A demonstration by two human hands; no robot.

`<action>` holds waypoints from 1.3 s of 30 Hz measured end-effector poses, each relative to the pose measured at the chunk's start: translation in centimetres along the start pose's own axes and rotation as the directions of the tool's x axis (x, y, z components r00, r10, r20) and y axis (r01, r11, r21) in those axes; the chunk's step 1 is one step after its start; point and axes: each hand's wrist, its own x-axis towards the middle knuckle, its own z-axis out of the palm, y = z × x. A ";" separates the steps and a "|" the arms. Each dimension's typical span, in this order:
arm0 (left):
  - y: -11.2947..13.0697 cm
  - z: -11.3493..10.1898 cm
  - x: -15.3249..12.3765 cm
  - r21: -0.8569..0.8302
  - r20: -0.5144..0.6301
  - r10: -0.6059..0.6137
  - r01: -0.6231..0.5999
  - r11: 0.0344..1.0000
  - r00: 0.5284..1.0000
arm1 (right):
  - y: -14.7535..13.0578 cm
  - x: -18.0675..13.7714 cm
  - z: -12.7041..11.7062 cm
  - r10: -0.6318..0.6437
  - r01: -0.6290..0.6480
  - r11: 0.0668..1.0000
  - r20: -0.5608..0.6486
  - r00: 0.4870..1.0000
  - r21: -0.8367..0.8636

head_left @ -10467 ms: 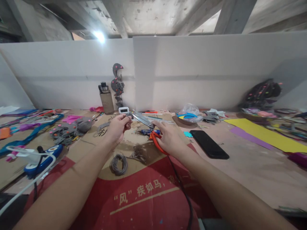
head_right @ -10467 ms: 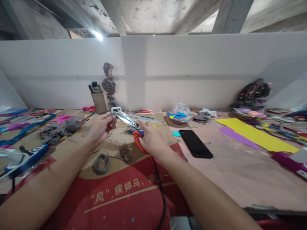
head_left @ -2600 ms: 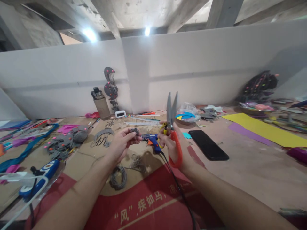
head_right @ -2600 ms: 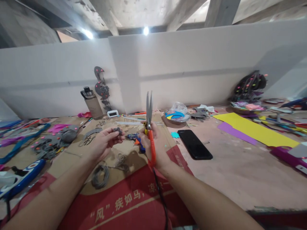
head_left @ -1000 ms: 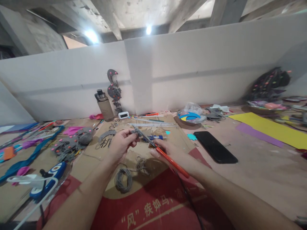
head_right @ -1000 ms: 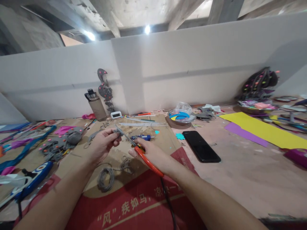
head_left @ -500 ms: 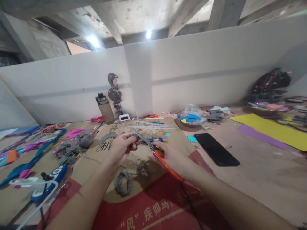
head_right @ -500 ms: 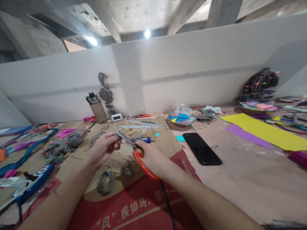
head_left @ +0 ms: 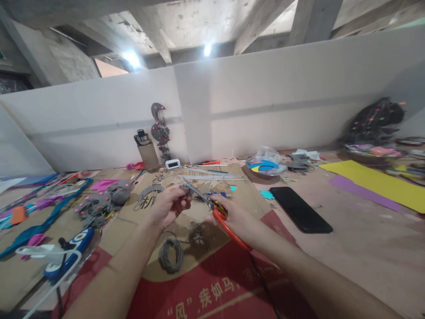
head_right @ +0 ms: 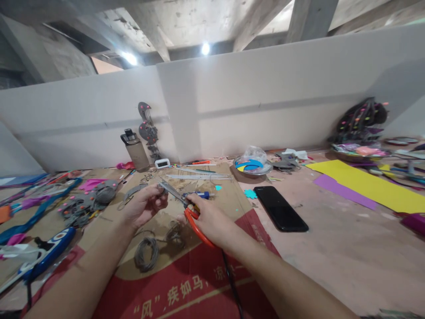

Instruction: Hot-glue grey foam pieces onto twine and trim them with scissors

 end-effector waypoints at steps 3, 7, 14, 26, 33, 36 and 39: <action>0.1 -0.1 0.0 -0.005 -0.016 0.060 -0.060 0.998 0.998 | 0.1 0.0 0.0 -0.015 0.015 1.000 -0.014 1.000 0.019; 0.3 -0.1 -0.3 -0.032 -0.013 0.089 -0.089 0.996 0.996 | 0.2 0.1 0.0 -0.015 0.025 0.992 -0.081 0.997 0.122; -0.2 0.7 -0.2 0.231 -0.020 0.158 -0.149 0.961 0.987 | -1.0 -0.2 0.2 0.187 -0.086 0.854 -0.147 0.971 0.513; -1.9 1.3 0.0 0.392 0.042 0.165 -0.169 0.904 0.985 | -1.3 0.0 -0.3 0.165 0.028 0.799 -0.263 0.951 0.601; -2.2 1.3 0.0 0.471 0.042 0.100 -0.108 0.875 0.994 | -1.5 0.1 0.1 0.236 -0.021 0.753 -0.240 0.942 0.657; -2.3 1.4 -0.1 0.489 0.051 0.075 -0.090 0.868 0.996 | -1.5 0.2 0.0 0.252 -0.015 0.741 -0.258 0.933 0.671; -2.5 1.6 -0.3 0.565 0.060 0.170 -0.174 0.807 0.984 | -1.0 0.4 0.3 0.244 -0.020 0.743 -0.243 0.939 0.669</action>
